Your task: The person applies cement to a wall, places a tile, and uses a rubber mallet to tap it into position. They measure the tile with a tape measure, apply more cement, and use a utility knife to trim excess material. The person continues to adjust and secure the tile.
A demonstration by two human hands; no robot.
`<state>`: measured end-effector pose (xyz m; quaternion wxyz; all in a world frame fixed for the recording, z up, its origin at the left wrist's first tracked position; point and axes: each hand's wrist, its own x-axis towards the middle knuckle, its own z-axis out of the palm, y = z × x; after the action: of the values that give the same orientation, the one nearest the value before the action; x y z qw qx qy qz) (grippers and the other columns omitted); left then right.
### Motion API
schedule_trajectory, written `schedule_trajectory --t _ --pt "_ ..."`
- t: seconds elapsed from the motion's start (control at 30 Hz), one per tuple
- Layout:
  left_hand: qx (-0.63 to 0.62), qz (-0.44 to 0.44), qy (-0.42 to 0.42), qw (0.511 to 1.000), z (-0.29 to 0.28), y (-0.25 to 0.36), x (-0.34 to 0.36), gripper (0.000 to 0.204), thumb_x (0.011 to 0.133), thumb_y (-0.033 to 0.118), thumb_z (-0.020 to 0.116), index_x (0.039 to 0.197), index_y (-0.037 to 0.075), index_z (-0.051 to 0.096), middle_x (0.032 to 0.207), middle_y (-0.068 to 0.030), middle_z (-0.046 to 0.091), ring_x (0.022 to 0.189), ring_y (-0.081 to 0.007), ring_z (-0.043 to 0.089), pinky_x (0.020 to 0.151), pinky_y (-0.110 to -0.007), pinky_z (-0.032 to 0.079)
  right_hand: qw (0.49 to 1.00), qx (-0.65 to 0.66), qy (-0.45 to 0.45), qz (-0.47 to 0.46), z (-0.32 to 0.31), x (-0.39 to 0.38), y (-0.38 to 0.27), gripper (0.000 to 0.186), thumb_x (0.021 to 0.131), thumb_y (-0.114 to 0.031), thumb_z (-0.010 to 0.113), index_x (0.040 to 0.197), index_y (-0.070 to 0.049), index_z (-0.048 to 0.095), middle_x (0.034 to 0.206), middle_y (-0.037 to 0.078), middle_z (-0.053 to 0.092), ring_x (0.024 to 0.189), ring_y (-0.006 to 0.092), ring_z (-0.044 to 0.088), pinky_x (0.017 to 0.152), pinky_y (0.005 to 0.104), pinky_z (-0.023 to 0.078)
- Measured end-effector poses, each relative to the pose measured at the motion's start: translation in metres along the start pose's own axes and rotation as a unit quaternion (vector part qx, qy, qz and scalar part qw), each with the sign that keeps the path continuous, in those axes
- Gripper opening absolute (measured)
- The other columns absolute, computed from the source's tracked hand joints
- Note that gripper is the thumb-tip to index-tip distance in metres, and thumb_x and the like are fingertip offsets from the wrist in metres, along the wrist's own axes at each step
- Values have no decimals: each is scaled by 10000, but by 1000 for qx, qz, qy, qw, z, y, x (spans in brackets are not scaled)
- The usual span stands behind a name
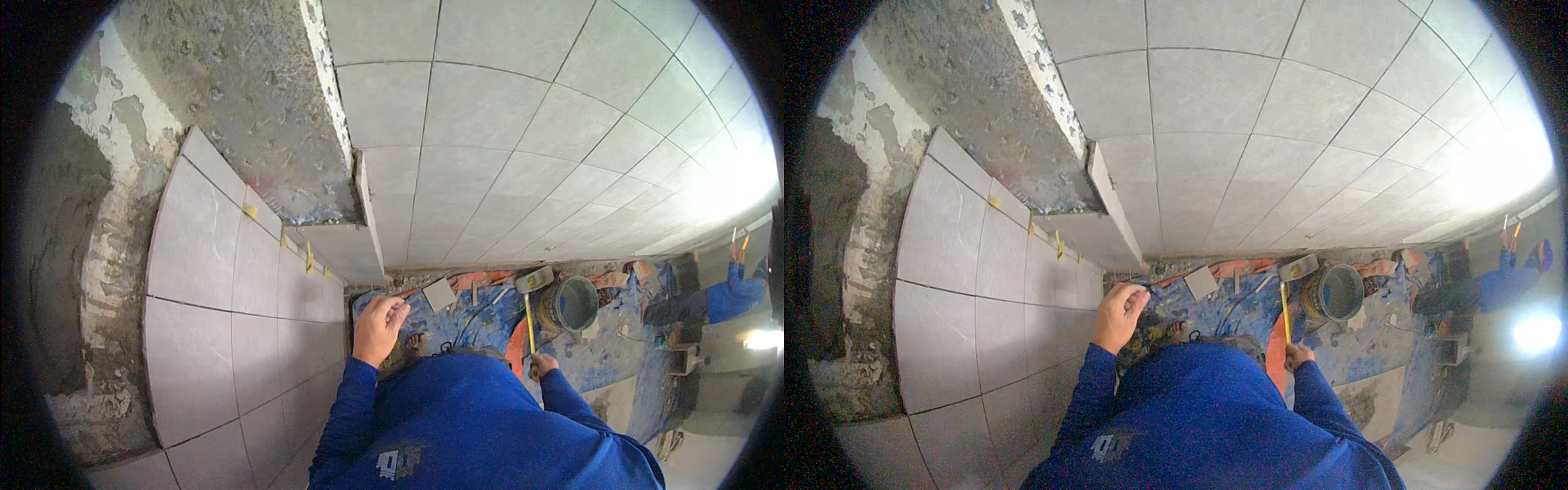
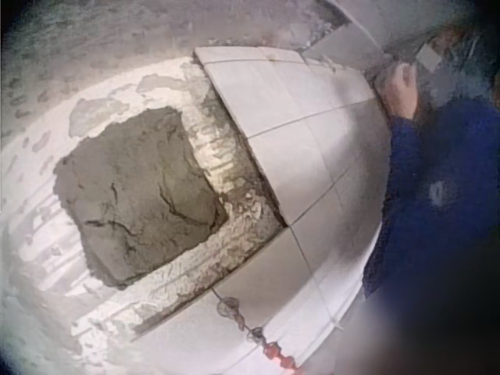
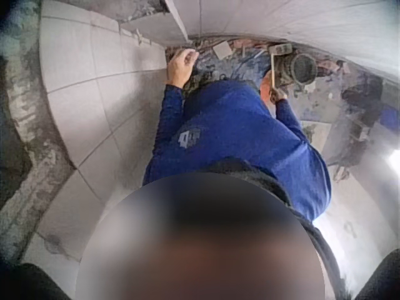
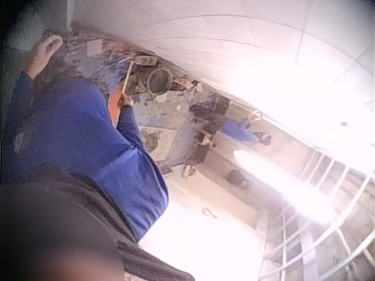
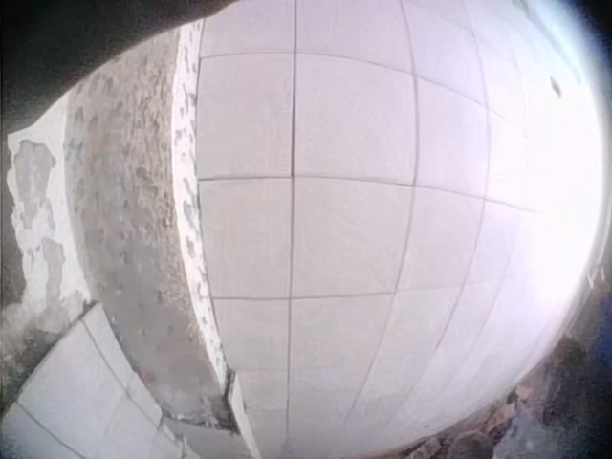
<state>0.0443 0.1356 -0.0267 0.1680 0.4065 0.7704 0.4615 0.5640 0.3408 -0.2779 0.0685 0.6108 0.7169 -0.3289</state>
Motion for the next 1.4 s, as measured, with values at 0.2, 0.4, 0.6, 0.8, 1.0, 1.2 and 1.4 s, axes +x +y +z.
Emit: schedule_trajectory --t 0.2,0.4,0.6,0.8,1.0,1.2,1.4 --pt "-1 26 -68 997 13 -3 7 242 957 238 706 1057 18 705 973 -116 693 799 -233 681 714 -342 544 918 357 -17 175 -17 -47 -9 360 972 -332 696 1103 3 699 884 74 697 693 163 656 617 335 545" --pt "-20 86 -113 990 41 22 28 232 953 230 709 1047 18 705 975 -107 699 783 -235 680 704 -338 546 867 488 -19 101 -32 -52 -41 277 975 -263 646 1052 1 678 900 104 698 726 208 688 635 341 575" --pt "-56 82 -169 981 56 36 32 254 960 246 708 1057 11 705 994 -113 699 791 -237 674 697 -351 536 828 551 -35 101 -49 -64 -81 212 921 -158 559 1030 -22 680 885 93 689 772 205 684 677 336 565" --pt "-67 67 -164 982 57 27 26 305 945 261 725 1083 -9 693 1013 -140 698 822 -263 697 744 -373 553 837 540 -90 18 -60 -72 -160 200 874 -149 536 968 -11 647 899 68 655 830 172 639 757 297 516" --pt "-133 32 -61 989 100 38 25 495 1012 263 650 1394 7 466 1053 -164 701 971 -261 699 833 -362 558 877 447 -165 -57 -62 -75 -214 216 960 -213 554 1036 -47 670 966 52 668 870 169 626 805 324 514" --pt "-338 -76 -171 922 128 49 33 453 1074 138 480 1477 4 324 1160 -244 684 988 -293 718 875 -376 569 957 207 -133 -152 -56 -94 -236 296 975 -271 567 1114 -29 665 986 105 684 969 203 637 859 363 506" --pt "-226 -27 -178 957 165 101 33 451 1105 196 384 1516 25 307 1219 -254 652 1032 -318 697 891 -422 583 937 312 0 -157 -44 -115 -229 342 928 -286 606 1165 -45 555 1020 212 686 972 394 665 841 482 507"
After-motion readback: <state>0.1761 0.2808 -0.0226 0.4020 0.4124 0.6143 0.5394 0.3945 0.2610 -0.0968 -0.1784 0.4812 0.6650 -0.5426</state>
